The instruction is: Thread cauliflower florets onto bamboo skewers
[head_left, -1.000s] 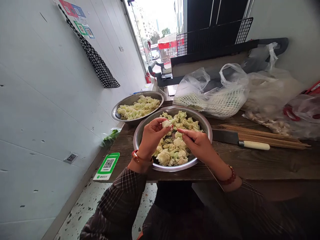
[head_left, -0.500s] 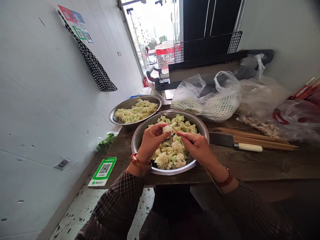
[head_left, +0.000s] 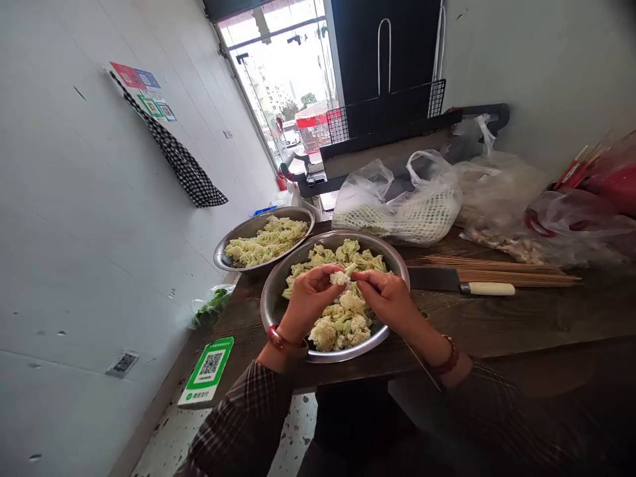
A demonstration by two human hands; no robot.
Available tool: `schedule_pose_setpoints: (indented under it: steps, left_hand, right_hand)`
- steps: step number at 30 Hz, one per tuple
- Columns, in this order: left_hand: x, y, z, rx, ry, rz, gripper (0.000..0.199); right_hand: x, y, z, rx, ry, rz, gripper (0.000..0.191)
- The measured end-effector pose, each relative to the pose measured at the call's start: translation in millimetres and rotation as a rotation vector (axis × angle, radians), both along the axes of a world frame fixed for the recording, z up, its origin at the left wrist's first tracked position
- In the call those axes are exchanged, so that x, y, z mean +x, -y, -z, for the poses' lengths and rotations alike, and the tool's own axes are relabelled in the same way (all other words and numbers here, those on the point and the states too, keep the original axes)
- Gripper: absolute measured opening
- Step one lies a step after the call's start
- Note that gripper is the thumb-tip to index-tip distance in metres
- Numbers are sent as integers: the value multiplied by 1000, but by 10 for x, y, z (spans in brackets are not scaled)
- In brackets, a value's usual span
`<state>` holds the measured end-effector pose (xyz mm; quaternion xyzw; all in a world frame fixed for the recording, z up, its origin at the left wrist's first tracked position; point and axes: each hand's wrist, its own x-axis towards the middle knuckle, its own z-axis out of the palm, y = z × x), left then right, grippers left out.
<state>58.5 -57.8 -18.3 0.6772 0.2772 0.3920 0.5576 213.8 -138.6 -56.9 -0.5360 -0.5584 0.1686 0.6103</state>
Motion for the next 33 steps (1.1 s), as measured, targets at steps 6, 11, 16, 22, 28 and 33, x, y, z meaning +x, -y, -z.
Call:
schedule_pose_setpoints:
  steps: [6,11,16,22,28,33]
  left_hand:
    - [-30,-4,-68,-71,102,136,45]
    - [-57,-49,-74,-233,170,137,38]
    - [-23,-71,1,-157,55,148,34]
    - [-76,-109,-35,-236,103,57,29]
    - [-93,-117,-52,-350,230,-6,34]
    - [-94,-98,-45,-346,204,39,32]
  right_hand:
    - [1,-23,-22,-48,-72,20,27]
    - [-22,8,-30,-34,24,45,21]
    - [-44,17,-7,2,109,9,18]
    - [-54,-15,34,-44,201,-42,20]
    - [-76,-7,45,-9,219,-96,25]
    - [-103,1,64,7,246,-100,27]
